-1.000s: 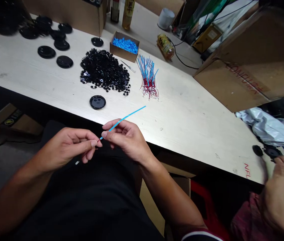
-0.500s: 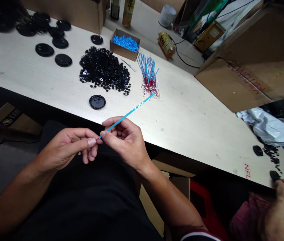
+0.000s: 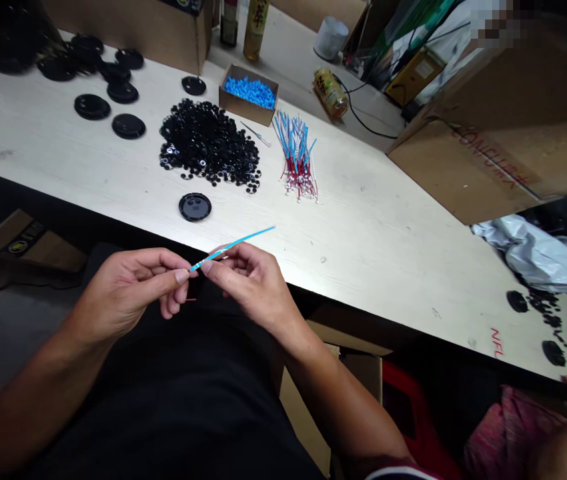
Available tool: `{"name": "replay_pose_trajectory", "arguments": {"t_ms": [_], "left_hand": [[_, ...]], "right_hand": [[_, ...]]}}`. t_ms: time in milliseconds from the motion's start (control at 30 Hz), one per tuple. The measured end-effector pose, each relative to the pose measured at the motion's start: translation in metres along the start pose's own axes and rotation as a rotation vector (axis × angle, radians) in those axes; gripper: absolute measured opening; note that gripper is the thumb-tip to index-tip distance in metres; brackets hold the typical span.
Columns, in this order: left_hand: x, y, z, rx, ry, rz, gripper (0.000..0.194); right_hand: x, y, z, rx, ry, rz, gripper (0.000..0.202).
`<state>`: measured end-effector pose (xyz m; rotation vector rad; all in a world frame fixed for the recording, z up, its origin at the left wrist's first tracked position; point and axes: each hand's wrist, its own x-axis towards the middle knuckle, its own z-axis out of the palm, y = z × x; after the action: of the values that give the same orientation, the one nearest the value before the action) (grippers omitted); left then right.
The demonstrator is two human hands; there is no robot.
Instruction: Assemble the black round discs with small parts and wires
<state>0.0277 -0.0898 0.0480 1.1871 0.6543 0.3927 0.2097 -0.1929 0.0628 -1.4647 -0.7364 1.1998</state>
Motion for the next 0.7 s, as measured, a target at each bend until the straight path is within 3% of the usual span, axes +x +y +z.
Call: {"name": "replay_pose_trajectory", "arguments": {"t_ms": [200,333,700], "left_hand": [[-0.001,0.011,0.005,0.129,0.072,0.067,0.012],[-0.003,0.014,0.011,0.173,0.079,0.089,0.011],[-0.007,0.011,0.016,0.308,0.114,0.124,0.014]], "right_hand": [[-0.017,-0.016,0.007,-0.251,0.173,-0.164,0.014],[-0.02,-0.021,0.016,-0.283,0.136,-0.217,0.006],[-0.016,-0.018,0.016,-0.325,0.131,-0.199,0.008]]}}
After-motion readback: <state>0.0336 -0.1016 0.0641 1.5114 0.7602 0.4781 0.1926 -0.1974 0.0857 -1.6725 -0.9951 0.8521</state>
